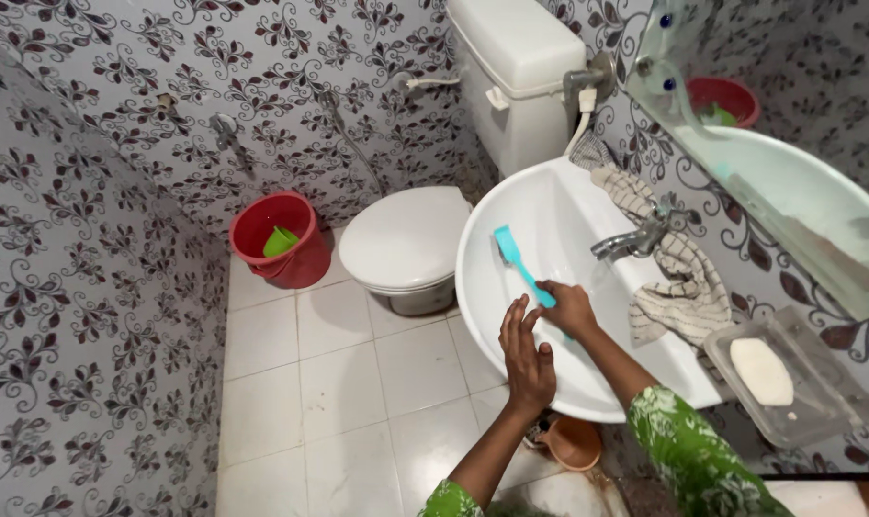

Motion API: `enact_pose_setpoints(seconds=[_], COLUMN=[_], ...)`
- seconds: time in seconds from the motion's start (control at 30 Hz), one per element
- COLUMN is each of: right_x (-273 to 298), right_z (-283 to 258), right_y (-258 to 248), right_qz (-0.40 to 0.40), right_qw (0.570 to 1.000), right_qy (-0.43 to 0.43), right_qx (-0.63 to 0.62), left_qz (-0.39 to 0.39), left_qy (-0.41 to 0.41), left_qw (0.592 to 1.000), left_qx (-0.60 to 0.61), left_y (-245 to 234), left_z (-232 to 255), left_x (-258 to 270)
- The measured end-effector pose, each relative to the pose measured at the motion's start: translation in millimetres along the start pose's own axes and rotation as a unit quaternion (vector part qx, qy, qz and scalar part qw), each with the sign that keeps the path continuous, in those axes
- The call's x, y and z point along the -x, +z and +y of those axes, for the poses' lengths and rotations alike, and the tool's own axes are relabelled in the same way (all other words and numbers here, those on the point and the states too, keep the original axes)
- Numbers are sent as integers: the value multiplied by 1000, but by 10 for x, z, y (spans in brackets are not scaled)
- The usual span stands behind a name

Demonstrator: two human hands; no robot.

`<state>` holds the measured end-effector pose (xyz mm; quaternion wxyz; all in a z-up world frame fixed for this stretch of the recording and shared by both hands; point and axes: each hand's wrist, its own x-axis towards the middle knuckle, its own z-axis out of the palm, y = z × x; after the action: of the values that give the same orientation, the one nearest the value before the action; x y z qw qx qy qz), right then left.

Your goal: The person cleans a bathroom sink by hand using a small blue brush, scrubbing the drain area and the inner surface of the basin.

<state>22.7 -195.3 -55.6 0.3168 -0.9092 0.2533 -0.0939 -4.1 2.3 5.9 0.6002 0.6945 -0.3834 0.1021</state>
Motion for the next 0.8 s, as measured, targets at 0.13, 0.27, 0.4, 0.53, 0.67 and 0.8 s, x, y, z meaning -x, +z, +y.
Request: enact_pose_setpoints(seconds=[0.13,0.27,0.4,0.53,0.67,0.8], right_x=[362,1036,1132,593,137,273], right_z=[218,212,134,257,342,424], right_y=[-62,-731,-841,-254,-40,-19], right_qz=[-77,-248,-283,-188,-55,-36], right_qw=[995,965,954,965,995,996], right_qy=[-59,-46,1,22,-15,21], right_qx=[26,78,97,183,77,72], left_qz=[-17,-45,-159,-226,-207,-233], left_qy=[-2,35,4,-20,-2,-40], left_qw=[1000,998,986,969,973,968], left_qx=[-3,4,-54,-97,-100,-87], left_y=[32,9,18,31,62,127], left_z=[-8,50,105,95,86,-23], left_x=[19,-39,-73,-106,-95,-70])
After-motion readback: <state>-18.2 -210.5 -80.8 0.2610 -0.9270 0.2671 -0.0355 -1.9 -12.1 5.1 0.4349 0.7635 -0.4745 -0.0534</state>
